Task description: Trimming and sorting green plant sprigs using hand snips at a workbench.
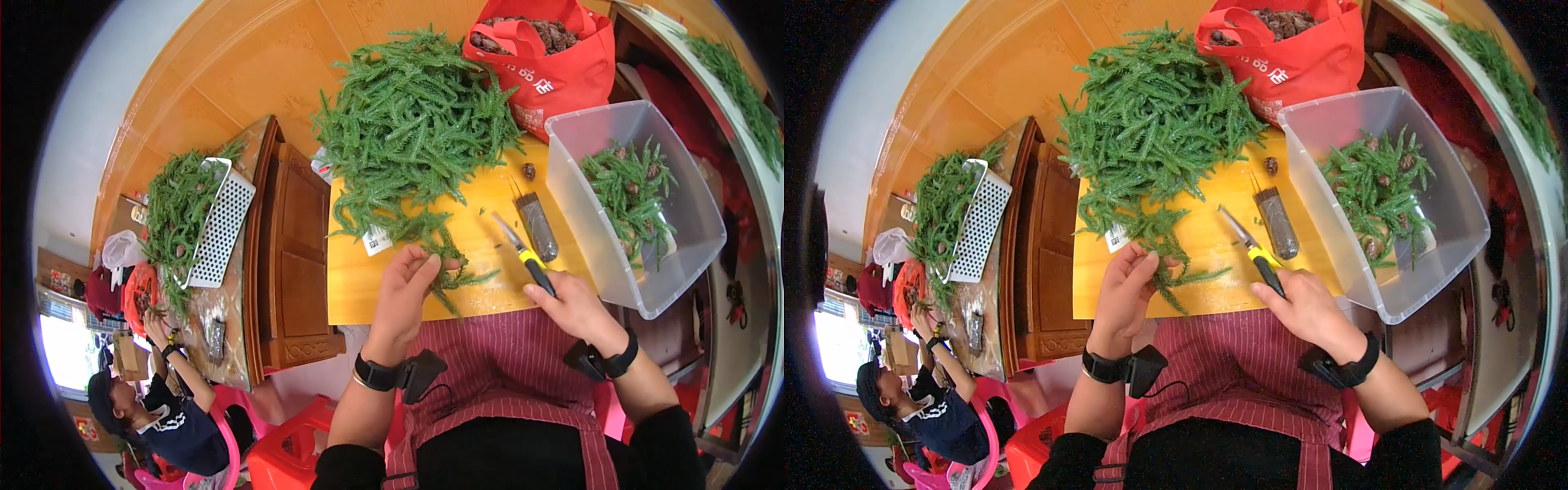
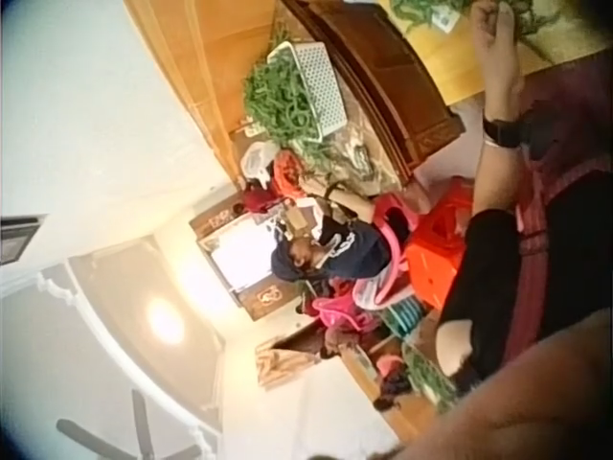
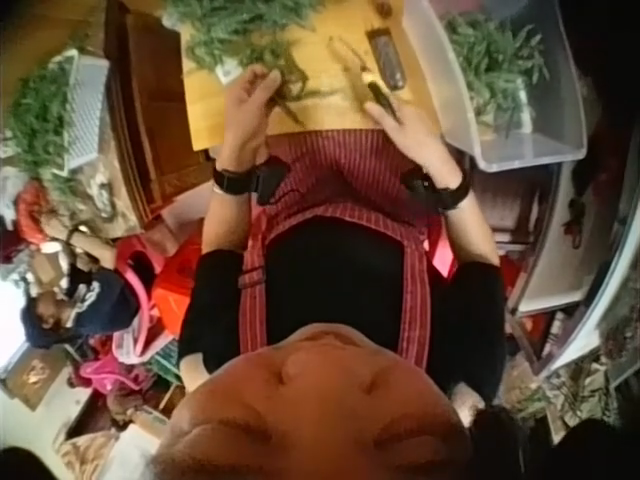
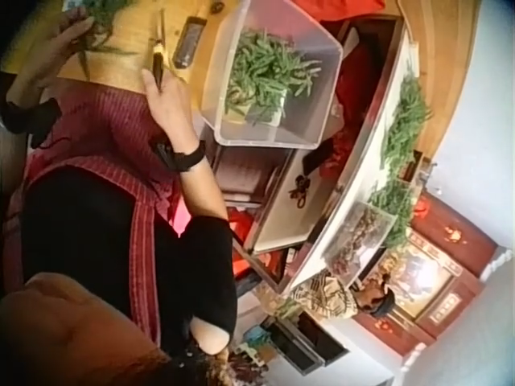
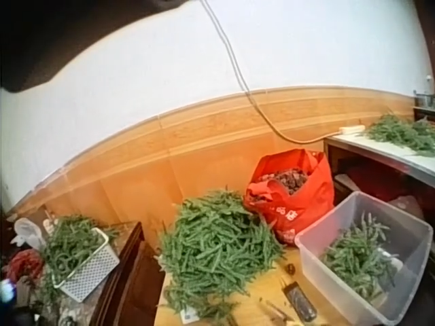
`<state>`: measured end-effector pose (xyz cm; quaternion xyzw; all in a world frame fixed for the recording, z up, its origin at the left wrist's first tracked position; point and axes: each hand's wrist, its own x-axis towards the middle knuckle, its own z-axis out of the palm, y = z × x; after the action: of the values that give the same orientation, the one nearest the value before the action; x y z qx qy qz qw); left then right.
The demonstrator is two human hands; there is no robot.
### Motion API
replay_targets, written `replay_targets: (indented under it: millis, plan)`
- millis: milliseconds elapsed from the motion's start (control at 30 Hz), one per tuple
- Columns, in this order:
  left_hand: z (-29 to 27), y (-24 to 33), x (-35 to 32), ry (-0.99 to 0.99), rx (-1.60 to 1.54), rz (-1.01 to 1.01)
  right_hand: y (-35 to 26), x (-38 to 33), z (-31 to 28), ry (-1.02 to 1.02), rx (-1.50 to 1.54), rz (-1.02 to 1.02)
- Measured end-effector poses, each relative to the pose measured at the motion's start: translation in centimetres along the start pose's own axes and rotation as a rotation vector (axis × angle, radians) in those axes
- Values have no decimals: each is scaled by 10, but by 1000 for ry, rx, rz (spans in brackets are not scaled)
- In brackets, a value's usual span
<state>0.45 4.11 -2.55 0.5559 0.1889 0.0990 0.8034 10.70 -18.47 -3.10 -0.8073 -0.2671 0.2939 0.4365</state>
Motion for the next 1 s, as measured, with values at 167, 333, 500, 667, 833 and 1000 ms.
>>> replay_targets:
  millis: [167,333,500,667,833,1000]
  plan:
    - [1,8,-4,-86,-308,-136,10,7,27,226,-725,-257]
    - [-4,12,-7,-203,-328,-131,4,13,31,247,-743,-266]
    - [-5,11,-6,-235,-262,-116,12,16,30,222,-771,-292]
    - [-5,7,-1,-213,-174,-96,9,14,33,229,-907,-259]
    - [-5,9,0,-143,-130,-44,11,10,33,291,-1024,-265]
    - [-11,13,0,-70,95,33,-21,-6,12,178,-774,-327]
